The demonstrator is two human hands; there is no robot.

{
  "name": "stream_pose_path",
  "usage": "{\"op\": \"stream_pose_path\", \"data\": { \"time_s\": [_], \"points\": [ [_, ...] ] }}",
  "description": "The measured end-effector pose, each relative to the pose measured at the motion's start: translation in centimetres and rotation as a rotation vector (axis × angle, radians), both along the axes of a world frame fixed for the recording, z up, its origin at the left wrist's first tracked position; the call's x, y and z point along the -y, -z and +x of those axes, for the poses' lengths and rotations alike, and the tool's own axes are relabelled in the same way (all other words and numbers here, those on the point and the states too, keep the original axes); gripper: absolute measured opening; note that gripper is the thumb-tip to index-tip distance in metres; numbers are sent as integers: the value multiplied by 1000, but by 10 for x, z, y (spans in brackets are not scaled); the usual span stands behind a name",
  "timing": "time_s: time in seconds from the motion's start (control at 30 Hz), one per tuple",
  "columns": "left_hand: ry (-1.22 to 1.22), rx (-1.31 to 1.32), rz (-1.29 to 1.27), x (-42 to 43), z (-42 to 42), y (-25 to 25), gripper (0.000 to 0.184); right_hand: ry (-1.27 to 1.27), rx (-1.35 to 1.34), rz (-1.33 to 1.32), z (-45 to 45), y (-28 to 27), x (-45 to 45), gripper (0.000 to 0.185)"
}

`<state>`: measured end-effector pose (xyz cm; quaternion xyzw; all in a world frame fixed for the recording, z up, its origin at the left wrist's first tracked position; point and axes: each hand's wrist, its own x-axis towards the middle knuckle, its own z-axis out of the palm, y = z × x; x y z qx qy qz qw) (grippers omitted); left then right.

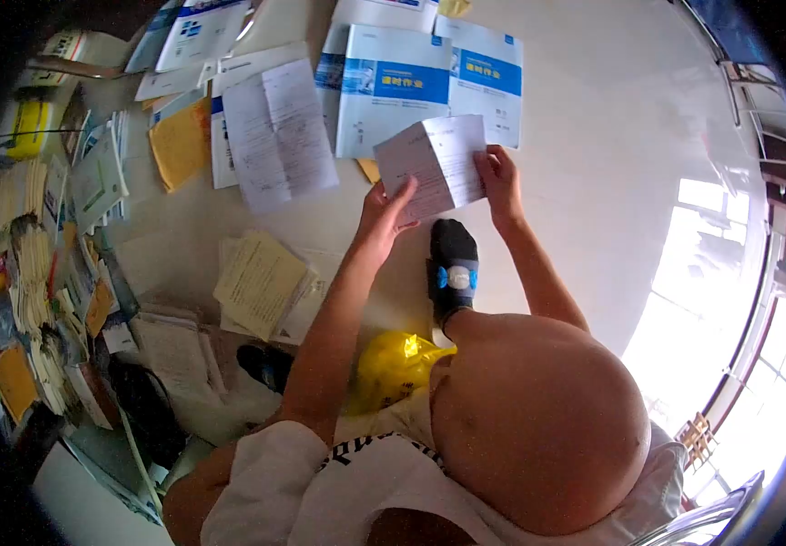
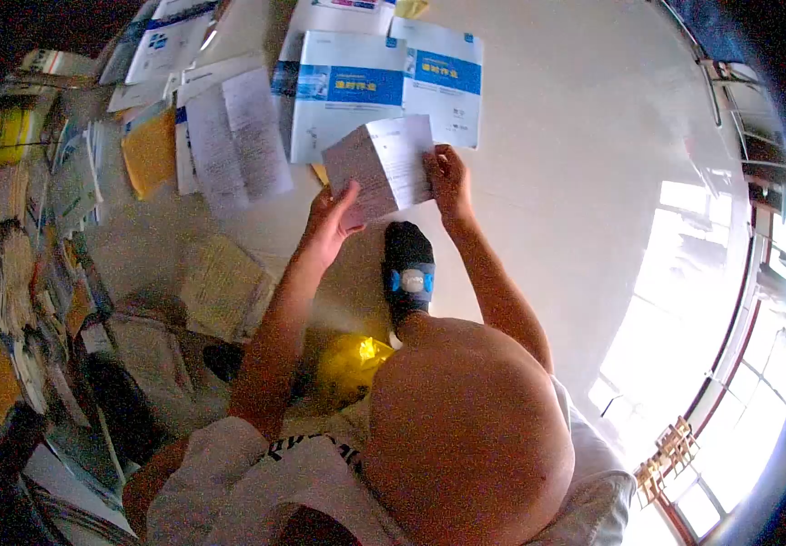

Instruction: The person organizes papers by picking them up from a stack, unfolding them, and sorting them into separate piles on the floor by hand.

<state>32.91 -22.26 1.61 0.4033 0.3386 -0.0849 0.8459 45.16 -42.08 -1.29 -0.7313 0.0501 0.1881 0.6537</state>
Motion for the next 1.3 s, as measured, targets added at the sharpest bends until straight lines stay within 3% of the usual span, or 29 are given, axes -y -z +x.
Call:
{"op": "stream_pose_path", "data": {
  "time_s": [0.03,0.1,0.13,0.23,0.3,0.37,0.43,0.5,0.57,0.63,0.7,0.77,0.93,1.1,1.3],
  "points": [
    [9,-12,-11,6,-6,19,66,-13,128,-93,-3,16,4,7],
    [14,57,540,14,-18,61,46,47,240,-341,-10,40,10,6],
    [10,58,668,16,-19,48,26,34,240,-360,-16,56,15,6],
    [-48,5,475,15,-36,108,29,-19,313,-568,-37,56,5,16],
    [-74,67,446,16,-39,121,32,-39,213,-509,-35,52,1,28],
    [-22,93,473,14,-42,131,33,1,302,-531,-34,57,-5,30],
    [2,66,490,21,-34,123,33,-31,279,-601,-28,46,-5,31],
    [-98,19,487,21,-39,116,34,28,434,-583,-38,41,-12,34],
    [-2,22,498,18,-50,112,37,60,389,-552,-46,33,-13,28],
    [-70,-4,521,21,-39,109,39,15,629,-665,-39,44,-10,20],
    [-59,56,485,20,-42,125,38,75,604,-554,-39,48,-10,14],
    [-61,77,479,11,-40,132,36,-107,628,-586,-41,38,-1,23],
    [46,75,470,4,-41,119,34,-52,473,-505,-42,37,-6,38],
    [70,32,584,6,-37,100,31,-126,653,-688,-45,37,-7,61],
    [95,59,601,3,-33,90,28,-142,585,-709,-48,43,-10,62]
  ]
}}
